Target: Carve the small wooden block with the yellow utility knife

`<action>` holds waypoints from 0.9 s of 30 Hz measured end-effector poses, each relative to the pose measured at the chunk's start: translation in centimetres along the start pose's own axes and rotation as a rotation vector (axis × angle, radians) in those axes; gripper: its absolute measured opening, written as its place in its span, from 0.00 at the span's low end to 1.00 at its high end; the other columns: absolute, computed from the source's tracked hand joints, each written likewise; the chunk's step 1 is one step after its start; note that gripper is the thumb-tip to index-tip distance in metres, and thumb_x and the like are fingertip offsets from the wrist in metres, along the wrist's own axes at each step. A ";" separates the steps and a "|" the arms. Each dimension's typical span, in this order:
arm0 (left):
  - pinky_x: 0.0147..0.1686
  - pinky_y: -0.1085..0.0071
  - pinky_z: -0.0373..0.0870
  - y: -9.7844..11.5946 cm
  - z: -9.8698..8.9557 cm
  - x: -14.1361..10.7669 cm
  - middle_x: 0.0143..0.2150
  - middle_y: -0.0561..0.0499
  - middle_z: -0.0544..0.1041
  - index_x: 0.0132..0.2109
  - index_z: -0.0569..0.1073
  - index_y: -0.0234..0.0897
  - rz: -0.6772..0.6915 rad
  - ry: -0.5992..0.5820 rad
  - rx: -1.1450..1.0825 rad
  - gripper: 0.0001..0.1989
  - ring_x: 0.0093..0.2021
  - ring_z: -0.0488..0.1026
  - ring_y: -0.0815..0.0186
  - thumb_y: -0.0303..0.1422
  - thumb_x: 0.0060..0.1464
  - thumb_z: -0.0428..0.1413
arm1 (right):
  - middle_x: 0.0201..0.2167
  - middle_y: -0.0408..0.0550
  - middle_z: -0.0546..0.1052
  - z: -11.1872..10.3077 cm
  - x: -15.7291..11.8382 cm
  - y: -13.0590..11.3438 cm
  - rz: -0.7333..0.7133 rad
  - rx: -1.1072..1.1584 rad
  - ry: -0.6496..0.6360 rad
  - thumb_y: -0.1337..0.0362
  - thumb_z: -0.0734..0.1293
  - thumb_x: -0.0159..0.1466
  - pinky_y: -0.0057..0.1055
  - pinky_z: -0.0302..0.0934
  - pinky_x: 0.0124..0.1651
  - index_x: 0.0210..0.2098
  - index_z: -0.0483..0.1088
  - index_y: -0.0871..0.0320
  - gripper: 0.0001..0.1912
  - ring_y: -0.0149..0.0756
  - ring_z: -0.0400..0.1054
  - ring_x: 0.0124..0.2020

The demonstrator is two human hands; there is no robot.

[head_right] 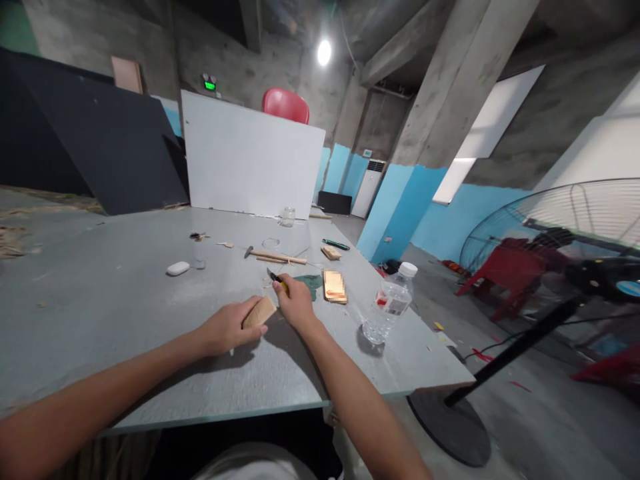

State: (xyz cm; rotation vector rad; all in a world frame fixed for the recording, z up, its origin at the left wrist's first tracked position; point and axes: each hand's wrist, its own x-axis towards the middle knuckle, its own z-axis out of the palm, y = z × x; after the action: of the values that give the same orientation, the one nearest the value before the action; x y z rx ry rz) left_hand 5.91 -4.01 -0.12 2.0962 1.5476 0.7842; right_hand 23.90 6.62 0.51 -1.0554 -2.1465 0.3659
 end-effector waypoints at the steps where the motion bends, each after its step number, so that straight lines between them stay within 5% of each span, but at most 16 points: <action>1: 0.34 0.68 0.60 -0.5 0.0 0.2 0.38 0.50 0.78 0.51 0.71 0.40 -0.020 0.033 -0.034 0.22 0.35 0.73 0.60 0.51 0.59 0.55 | 0.35 0.48 0.80 0.1 -0.1 -0.2 -0.015 0.005 -0.006 0.55 0.59 0.72 0.27 0.53 0.37 0.44 0.76 0.58 0.17 0.36 0.70 0.34; 5: 0.32 0.69 0.63 -2.5 0.0 1.3 0.36 0.50 0.76 0.52 0.71 0.39 -0.127 0.142 -0.255 0.22 0.31 0.71 0.64 0.50 0.60 0.55 | 0.35 0.48 0.79 0.3 -0.4 -1.0 -0.059 0.027 -0.022 0.55 0.59 0.73 0.27 0.52 0.37 0.44 0.75 0.58 0.17 0.35 0.69 0.34; 13: 0.25 0.73 0.62 -3.4 0.5 2.3 0.28 0.57 0.69 0.45 0.68 0.37 -0.150 0.143 -0.553 0.19 0.23 0.66 0.71 0.49 0.61 0.54 | 0.32 0.47 0.77 -0.1 -0.8 -1.3 -0.216 0.044 -0.186 0.52 0.57 0.74 0.27 0.52 0.37 0.43 0.75 0.57 0.20 0.34 0.66 0.32; 21: 0.25 0.73 0.62 -4.1 0.6 2.4 0.28 0.58 0.69 0.50 0.69 0.36 -0.127 0.139 -0.542 0.19 0.24 0.66 0.70 0.44 0.59 0.55 | 0.34 0.46 0.78 -0.2 -0.9 -1.4 -0.287 0.078 -0.341 0.53 0.57 0.74 0.26 0.53 0.38 0.48 0.76 0.57 0.20 0.33 0.66 0.32; 27: 0.29 0.73 0.61 -3.4 -0.1 1.8 0.30 0.57 0.70 0.47 0.71 0.38 -0.096 0.166 -0.382 0.16 0.26 0.65 0.70 0.46 0.61 0.56 | 0.34 0.46 0.78 -0.2 -0.7 -1.5 -0.232 0.118 -0.270 0.52 0.58 0.73 0.27 0.53 0.38 0.46 0.76 0.57 0.20 0.34 0.67 0.33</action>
State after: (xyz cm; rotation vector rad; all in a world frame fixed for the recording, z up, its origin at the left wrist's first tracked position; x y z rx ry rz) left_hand 3.77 -1.32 -1.88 1.7053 1.4321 1.1408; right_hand 23.46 5.11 1.07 -0.7137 -2.4228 0.5419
